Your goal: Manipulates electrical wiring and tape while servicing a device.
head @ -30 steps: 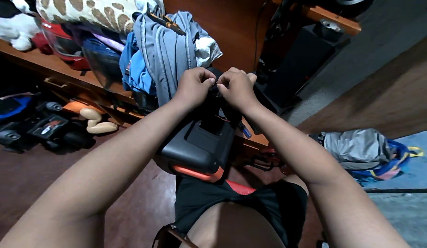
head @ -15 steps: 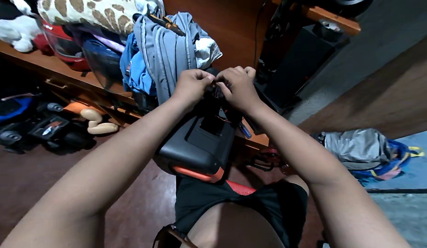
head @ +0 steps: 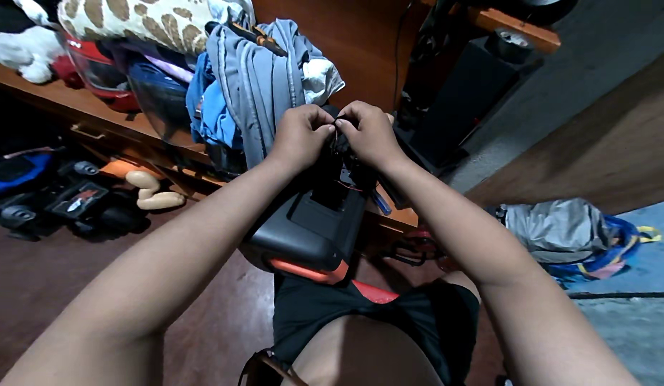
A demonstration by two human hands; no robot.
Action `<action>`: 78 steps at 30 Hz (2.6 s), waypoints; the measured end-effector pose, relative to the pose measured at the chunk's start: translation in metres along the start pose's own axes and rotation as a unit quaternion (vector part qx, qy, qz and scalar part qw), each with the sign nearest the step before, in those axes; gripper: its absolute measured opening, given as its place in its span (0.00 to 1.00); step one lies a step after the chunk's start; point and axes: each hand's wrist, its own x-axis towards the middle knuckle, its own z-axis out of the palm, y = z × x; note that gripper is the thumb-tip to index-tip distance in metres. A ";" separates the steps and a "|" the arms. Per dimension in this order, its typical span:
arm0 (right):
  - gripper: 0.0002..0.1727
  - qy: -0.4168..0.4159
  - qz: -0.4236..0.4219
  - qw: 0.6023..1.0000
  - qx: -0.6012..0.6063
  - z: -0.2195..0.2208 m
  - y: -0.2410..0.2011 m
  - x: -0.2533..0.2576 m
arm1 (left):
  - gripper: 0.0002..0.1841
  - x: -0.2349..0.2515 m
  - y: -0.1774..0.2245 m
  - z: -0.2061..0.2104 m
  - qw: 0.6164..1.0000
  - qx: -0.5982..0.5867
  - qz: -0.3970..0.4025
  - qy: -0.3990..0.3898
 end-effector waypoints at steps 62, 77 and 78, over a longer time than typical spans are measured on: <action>0.10 0.058 -0.182 0.970 -0.153 0.010 0.015 -0.007 | 0.11 0.004 -0.001 0.004 0.979 -0.125 -0.159 -0.014; 0.15 -0.017 0.018 0.999 -0.032 0.003 -0.005 -0.003 | 0.11 -0.001 0.004 -0.004 0.999 0.028 -0.007 -0.027; 0.15 -0.026 0.041 0.999 -0.022 0.001 -0.007 -0.002 | 0.11 -0.001 0.004 -0.004 0.999 0.031 -0.008 -0.025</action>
